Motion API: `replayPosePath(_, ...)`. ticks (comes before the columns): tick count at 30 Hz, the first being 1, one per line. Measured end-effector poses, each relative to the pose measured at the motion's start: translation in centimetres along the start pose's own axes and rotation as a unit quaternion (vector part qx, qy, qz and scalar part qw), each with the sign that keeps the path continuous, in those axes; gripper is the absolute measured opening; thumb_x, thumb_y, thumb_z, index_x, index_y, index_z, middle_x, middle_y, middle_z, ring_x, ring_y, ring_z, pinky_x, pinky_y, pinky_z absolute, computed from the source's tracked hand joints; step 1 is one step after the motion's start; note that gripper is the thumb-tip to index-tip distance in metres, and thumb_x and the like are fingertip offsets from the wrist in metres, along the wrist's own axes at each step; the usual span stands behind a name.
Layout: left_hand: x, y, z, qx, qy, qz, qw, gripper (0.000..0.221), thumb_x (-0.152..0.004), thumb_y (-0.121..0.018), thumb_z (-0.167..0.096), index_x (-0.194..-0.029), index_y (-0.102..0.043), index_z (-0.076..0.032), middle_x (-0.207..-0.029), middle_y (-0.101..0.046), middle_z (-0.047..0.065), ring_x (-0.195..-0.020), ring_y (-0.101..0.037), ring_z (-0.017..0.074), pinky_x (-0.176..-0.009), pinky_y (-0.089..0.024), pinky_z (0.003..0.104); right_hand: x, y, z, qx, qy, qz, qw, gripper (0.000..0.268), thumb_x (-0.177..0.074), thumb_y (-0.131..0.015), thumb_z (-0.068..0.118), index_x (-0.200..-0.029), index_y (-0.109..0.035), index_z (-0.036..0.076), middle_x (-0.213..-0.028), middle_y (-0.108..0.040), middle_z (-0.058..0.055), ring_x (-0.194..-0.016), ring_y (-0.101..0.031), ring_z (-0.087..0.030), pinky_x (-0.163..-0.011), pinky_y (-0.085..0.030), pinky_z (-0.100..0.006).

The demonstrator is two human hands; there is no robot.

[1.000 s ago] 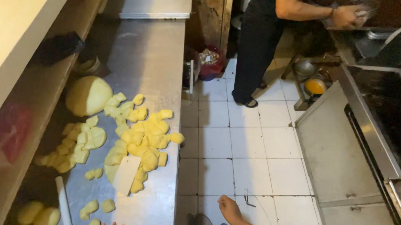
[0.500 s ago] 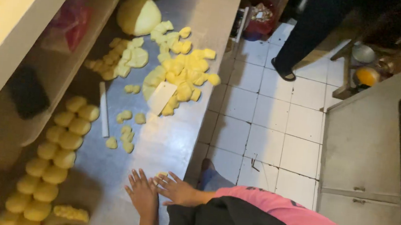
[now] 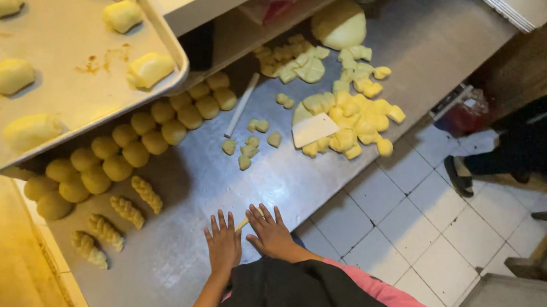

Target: Braiding strips of bread dough into decorative shapes on a stainless steel workbench.

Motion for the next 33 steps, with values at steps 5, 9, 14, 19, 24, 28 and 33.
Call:
replayPosePath(5, -6.1, 1.6, 0.7, -0.036, 0.098, -0.056, 0.993, 0.061, -0.103, -0.045, -0.040, -0.160, -0.030, -0.022, -0.170, -0.014, 0.016, -0.156, -0.010, 0.0400, -0.111, -0.003, 0.078, -6.4, 1.0, -1.7, 0.042, 0.009, -0.085, 0.995, 0.071, -0.104, -0.047, 0.051, -0.161, -0.033, 0.011, -0.169, -0.026, -0.018, -0.156, -0.019, -0.041, -0.120, -0.009, -0.067)
replayPosePath(9, -10.2, 2.3, 2.0, -0.079, 0.123, -0.091, 0.985, 0.064, -0.102, -0.045, -0.047, -0.162, -0.028, -0.028, -0.171, -0.012, 0.015, -0.158, -0.012, 0.0352, -0.108, -0.004, 0.085, -10.8, 2.7, -2.4, 0.059, 0.041, -0.116, 0.991, 0.072, -0.101, -0.048, 0.056, -0.159, -0.038, 0.014, -0.165, -0.029, -0.019, -0.155, -0.021, -0.043, -0.119, -0.009, -0.070)
replayPosePath(14, -12.5, 3.8, 2.6, -0.060, 0.104, -0.162, 0.979, 0.068, -0.101, -0.047, -0.052, -0.162, -0.028, -0.028, -0.171, -0.013, 0.014, -0.157, -0.015, 0.0338, -0.108, -0.007, 0.085, -13.7, 3.9, -3.5, 0.063, 0.062, -0.108, 0.990, 0.072, -0.100, -0.048, 0.059, -0.158, -0.039, 0.018, -0.165, -0.032, -0.016, -0.153, -0.023, -0.040, -0.117, -0.006, -0.073)
replayPosePath(19, -13.3, 4.1, 3.1, -0.048, 0.087, -0.167, 0.981, 0.071, -0.099, -0.048, -0.054, -0.161, -0.029, -0.028, -0.171, -0.014, 0.014, -0.156, -0.017, 0.0342, -0.110, -0.007, 0.083, -14.5, 3.2, -4.2, 0.088, 0.065, -0.128, 0.986, 0.071, -0.099, -0.047, 0.058, -0.158, -0.039, 0.020, -0.165, -0.032, -0.013, -0.153, -0.023, -0.038, -0.116, -0.004, -0.076)
replayPosePath(24, -11.1, 3.6, 1.7, -0.060, -0.004, -0.114, 0.992, 0.067, -0.098, -0.048, -0.056, -0.158, -0.037, -0.030, -0.170, -0.018, 0.011, -0.157, -0.017, 0.0328, -0.111, -0.004, 0.083, -11.9, 3.4, -3.7, 0.122, 0.088, -0.099, 0.984, 0.063, -0.102, -0.045, 0.051, -0.158, -0.038, 0.024, -0.167, -0.028, -0.013, -0.153, -0.020, -0.039, -0.111, -0.001, -0.077)
replayPosePath(28, -7.1, 4.0, -0.1, -0.069, -0.037, -0.032, 0.996, 0.062, -0.098, -0.048, -0.055, -0.156, -0.039, -0.036, -0.169, -0.021, 0.006, -0.156, -0.017, 0.0310, -0.109, -0.003, 0.083, -7.2, 3.6, -2.9, 0.080, 0.052, -0.004, 0.995, 0.062, -0.104, -0.044, 0.048, -0.159, -0.036, 0.020, -0.168, -0.026, -0.010, -0.155, -0.019, -0.035, -0.111, 0.000, -0.079)
replayPosePath(33, -1.5, 5.3, -2.6, -0.053, -0.075, 0.016, 0.996, 0.057, -0.097, -0.055, -0.047, -0.152, -0.042, -0.041, -0.166, -0.026, 0.004, -0.153, -0.018, 0.0364, -0.108, -0.007, 0.083, -0.7, 2.1, -2.8, 0.076, 0.093, -0.072, 0.990, 0.065, -0.103, -0.049, 0.044, -0.159, -0.036, 0.012, -0.166, -0.032, -0.011, -0.155, -0.024, -0.032, -0.118, -0.006, -0.072)
Point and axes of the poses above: each hand's wrist, its own x-axis away from the middle knuckle, its own y-axis out of the back of the hand, z = x × y, the point moved 3 cm from there along -x, towards the middle knuckle
